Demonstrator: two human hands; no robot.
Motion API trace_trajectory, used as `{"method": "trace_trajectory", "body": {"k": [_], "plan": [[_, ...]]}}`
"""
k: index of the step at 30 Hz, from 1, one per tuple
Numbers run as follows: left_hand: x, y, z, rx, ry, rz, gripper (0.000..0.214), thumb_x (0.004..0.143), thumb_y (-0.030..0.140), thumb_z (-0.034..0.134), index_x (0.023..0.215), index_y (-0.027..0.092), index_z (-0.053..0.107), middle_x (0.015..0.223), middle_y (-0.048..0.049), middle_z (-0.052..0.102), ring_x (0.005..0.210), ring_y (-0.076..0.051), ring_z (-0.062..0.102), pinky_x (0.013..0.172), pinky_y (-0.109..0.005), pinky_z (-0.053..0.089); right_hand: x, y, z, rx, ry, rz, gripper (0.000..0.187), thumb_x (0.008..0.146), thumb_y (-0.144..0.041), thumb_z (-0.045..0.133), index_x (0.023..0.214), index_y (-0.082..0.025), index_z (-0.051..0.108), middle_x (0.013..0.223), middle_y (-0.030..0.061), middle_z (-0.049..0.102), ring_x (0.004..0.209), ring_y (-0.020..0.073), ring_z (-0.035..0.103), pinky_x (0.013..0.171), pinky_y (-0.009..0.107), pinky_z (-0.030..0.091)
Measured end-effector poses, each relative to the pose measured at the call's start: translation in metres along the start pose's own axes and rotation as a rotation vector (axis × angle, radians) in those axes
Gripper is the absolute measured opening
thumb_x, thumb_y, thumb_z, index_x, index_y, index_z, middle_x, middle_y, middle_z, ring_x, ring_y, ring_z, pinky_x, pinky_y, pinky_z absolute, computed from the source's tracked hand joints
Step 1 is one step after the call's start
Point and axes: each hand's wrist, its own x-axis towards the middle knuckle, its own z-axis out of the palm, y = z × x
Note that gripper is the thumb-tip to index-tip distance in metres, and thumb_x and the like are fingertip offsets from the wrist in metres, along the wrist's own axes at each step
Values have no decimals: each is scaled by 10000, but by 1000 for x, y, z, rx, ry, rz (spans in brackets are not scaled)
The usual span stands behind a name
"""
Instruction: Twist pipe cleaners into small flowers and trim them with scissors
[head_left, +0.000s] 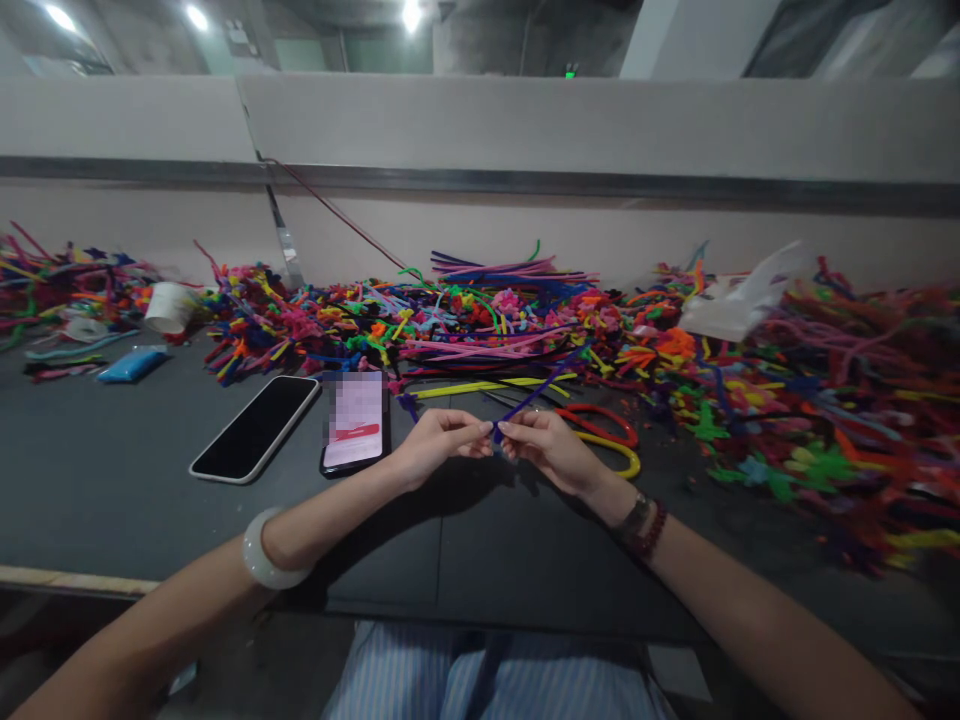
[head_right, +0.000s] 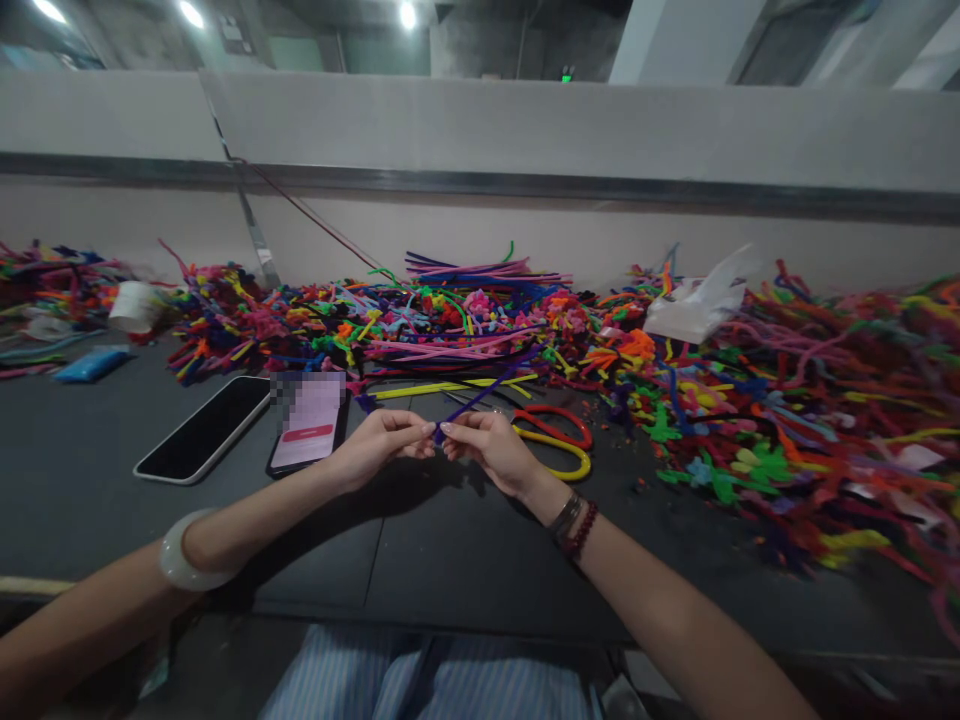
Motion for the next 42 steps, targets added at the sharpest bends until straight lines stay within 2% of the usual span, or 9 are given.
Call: {"method": "trace_trajectory", "body": {"k": [5,10,13,18,24,28,35,38,42], "plan": [[0,0,1,-23,4,1,287,591,365,688,648,93,618,611,-30,609,576,-93,565,599,-204,439,-1,-2,2,0,7,-10,189,567,-271,728,561,-122,613,517,-14,588,460,62,508,482,188,392],[-1,2,2,75,30,102,279,605,373,672,610,103,603,572,-21,600,565,-101,562,597,-213,439,0,0,1,88,6,52,163,584,-259,720,586,-130,621,530,-19,592,461,50,504,480,173,389],[-1,2,1,106,20,111,275,625,372,657,607,103,598,570,-20,600,556,-98,559,588,-211,435,1,-1,-2,40,-30,66,167,601,-266,710,586,-123,624,528,-14,588,466,55,510,483,178,394],[0,0,-1,89,2,56,259,631,357,660,622,105,602,566,-10,598,537,-84,554,584,-200,434,2,-3,-6,-6,0,-46,175,596,-249,712,732,-151,661,597,-24,604,518,64,519,523,192,410],[2,0,-1,-92,73,-14,262,660,360,642,709,102,628,643,-36,628,587,-73,579,603,-168,435,4,1,-8,-82,45,-165,152,599,-222,709,737,-171,674,626,-16,629,576,86,549,599,222,438],[1,-2,-1,-89,15,-31,287,608,307,697,785,90,635,737,-67,647,665,-105,603,678,-210,457,5,3,-8,-119,65,-218,180,619,-227,694,794,-188,674,653,-16,646,620,103,570,666,251,451],[2,-4,-2,-68,30,15,250,597,306,701,723,100,636,684,-19,626,615,-72,568,643,-184,435,-2,-5,-1,-459,75,-344,140,682,-234,632,801,-169,667,672,0,639,600,122,576,615,256,460],[3,-3,-3,-28,34,24,254,591,329,698,680,100,636,635,-6,608,573,-60,539,608,-178,418,-2,-4,-3,-483,25,-354,129,695,-232,619,797,-168,662,710,7,644,606,120,579,605,248,461],[2,-2,-3,102,-51,23,263,606,345,680,660,91,634,608,-13,601,539,-62,513,569,-185,399,2,-3,-9,-417,-28,-284,142,655,-242,658,752,-139,657,640,0,630,556,104,560,586,241,455]]}}
